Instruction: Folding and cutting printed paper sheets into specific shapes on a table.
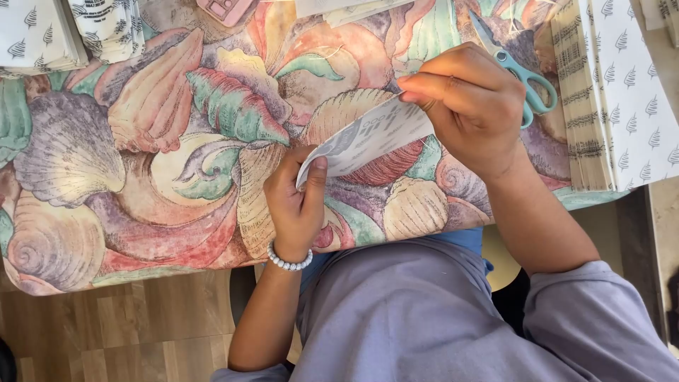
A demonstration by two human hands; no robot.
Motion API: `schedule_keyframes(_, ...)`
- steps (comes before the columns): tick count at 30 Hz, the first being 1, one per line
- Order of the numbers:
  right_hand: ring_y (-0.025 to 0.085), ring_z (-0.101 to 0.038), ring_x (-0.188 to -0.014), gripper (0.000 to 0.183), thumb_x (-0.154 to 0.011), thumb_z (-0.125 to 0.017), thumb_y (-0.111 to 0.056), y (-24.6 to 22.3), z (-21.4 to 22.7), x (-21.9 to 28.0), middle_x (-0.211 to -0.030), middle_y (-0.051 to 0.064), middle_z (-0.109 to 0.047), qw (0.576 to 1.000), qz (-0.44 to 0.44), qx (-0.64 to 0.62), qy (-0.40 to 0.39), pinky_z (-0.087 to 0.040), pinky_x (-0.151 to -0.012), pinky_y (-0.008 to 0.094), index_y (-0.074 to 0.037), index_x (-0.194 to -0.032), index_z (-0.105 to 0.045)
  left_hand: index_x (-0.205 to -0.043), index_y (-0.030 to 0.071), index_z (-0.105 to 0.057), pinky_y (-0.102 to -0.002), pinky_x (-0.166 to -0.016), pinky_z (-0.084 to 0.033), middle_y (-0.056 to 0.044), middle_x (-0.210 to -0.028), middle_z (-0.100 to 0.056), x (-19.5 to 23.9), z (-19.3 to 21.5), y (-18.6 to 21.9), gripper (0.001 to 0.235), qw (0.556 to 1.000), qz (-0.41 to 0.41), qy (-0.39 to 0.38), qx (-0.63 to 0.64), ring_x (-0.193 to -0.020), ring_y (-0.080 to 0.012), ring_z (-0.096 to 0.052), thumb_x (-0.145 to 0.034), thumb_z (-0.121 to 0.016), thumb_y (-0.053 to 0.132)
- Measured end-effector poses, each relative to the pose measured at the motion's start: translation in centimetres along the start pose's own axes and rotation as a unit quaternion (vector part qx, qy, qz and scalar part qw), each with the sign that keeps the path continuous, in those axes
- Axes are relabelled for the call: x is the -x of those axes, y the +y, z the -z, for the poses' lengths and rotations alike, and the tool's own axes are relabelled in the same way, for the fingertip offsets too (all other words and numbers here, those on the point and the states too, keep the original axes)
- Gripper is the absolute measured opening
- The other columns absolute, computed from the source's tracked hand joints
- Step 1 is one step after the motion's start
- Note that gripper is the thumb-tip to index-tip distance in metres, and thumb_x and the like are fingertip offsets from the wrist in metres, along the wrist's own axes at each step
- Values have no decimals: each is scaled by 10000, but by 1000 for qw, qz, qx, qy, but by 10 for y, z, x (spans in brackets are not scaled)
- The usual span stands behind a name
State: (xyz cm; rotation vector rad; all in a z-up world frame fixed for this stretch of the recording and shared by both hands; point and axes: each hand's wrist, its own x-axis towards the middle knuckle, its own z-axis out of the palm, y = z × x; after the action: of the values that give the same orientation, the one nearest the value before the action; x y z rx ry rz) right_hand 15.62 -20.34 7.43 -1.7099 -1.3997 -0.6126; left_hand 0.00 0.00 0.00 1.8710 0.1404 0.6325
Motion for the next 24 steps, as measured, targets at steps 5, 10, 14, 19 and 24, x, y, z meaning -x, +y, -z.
schedule_keyframes(5,313,-598,-759,103,-1063,-683,141,-28,12,-19,-941,200,-689,998,-45,5,-45,-486,-695,408,81,-1028,-758,-1189,39,-663,-267,-677,-515,-44,-959,-723,15,12,25,307,994,108,-26,8,-824,-138,-662,-1027,-576,284)
schedule_keyframes(10,288,-670,-874,37,-1040,-733,31,-14,-10,-20,-987,143,-727,977,-111,9,-184,-540,-762,372,48,-1014,-754,-1328,77,-628,-315,-938,-528,-48,-1256,-733,21,27,33,466,965,247,-83,10,-1157,-185,-684,-985,-561,385)
schedule_keyframes(14,266,-632,-859,103,-1021,-716,-70,38,-56,20,-955,74,-666,955,-168,13,-243,-534,-683,399,-7,-998,-795,-1398,7,-466,-409,-788,-526,-160,-1132,-659,0,37,15,512,960,143,-123,-207,-931,-277,-630,-990,-615,277)
schedule_keyframes(19,288,-633,-911,128,-1026,-702,-91,58,-85,41,-970,69,-651,952,-155,21,-264,-564,-770,434,-22,-1033,-809,-1341,51,-609,-506,-1052,-487,-217,-1349,-585,-58,28,-51,345,928,-51,-114,-350,-1271,-379,-541,-1035,-637,209)
schedule_keyframes(24,275,-680,-851,79,-963,-753,-113,55,-84,38,-916,67,-691,950,-160,81,-255,-572,-691,378,-57,-938,-803,-1060,213,-787,-450,-870,-515,-7,-1024,-647,-84,16,-110,155,877,-244,-152,-386,-1012,-273,-650,-981,-680,292)
